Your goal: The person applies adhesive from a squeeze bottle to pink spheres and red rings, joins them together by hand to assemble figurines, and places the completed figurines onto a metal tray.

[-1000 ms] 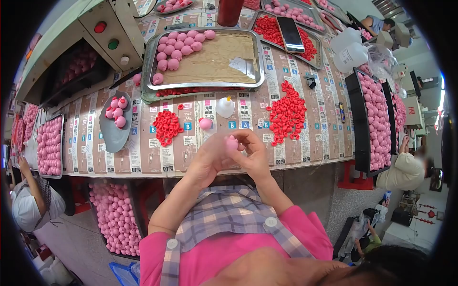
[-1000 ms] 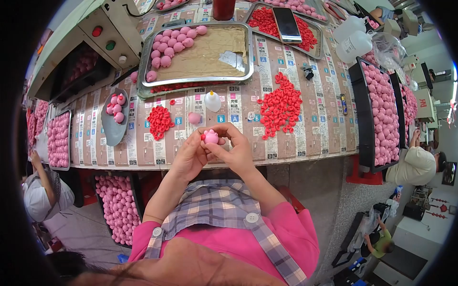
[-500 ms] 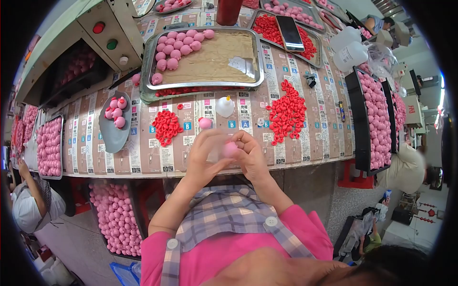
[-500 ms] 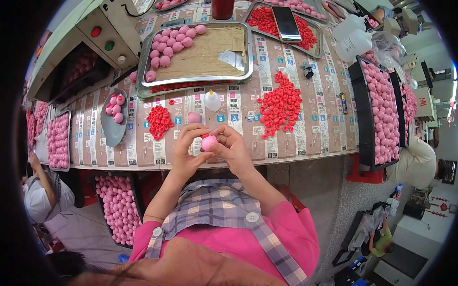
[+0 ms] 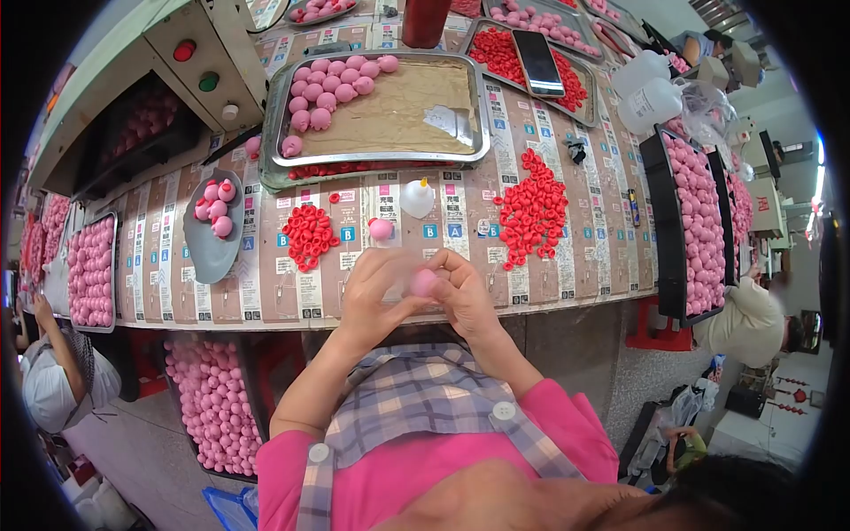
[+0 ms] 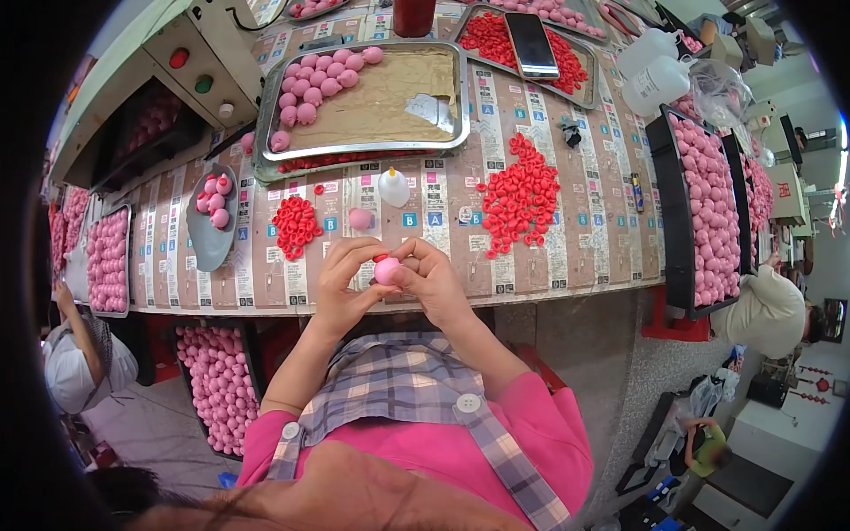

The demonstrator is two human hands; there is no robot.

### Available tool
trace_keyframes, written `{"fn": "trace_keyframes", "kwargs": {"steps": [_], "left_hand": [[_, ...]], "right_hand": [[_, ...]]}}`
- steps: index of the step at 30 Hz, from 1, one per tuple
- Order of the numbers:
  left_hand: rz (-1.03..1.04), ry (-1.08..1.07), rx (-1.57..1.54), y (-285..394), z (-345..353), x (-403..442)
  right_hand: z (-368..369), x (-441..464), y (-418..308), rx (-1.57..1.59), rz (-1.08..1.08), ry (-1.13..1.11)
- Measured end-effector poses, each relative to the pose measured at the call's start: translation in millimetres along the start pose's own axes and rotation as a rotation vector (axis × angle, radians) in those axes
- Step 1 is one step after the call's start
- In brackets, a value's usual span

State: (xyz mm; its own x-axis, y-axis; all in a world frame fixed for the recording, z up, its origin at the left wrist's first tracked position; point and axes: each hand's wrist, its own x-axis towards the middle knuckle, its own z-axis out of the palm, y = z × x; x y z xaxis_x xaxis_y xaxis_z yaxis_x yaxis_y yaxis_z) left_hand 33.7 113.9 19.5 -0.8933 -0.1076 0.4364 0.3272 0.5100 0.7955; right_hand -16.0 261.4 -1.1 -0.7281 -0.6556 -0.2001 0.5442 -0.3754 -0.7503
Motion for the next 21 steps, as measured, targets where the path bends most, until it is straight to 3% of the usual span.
{"fn": "trace_keyframes", "kwargs": {"steps": [4,7,16,21], "left_hand": [[-0.035,0.022,0.049,-5.1,6.5,-6.8],[-0.027,0.091,0.106,-8.0,11.7,-9.7],[0.076,0.131,0.203,-12.7,4.0,-8.8],[-0.024,0.139,0.219,-16.0,9.4,-16.3]], "right_hand": [[4.9,0.5,-3.8,-0.170,-0.004,0.088],[-1.7,6.3,2.6,-0.652,-0.317,0.104],[5.5,8.0,5.9,-0.702,-0.282,0.144],[7.7,10.9,7.5,-0.780,-0.310,0.152]]}}
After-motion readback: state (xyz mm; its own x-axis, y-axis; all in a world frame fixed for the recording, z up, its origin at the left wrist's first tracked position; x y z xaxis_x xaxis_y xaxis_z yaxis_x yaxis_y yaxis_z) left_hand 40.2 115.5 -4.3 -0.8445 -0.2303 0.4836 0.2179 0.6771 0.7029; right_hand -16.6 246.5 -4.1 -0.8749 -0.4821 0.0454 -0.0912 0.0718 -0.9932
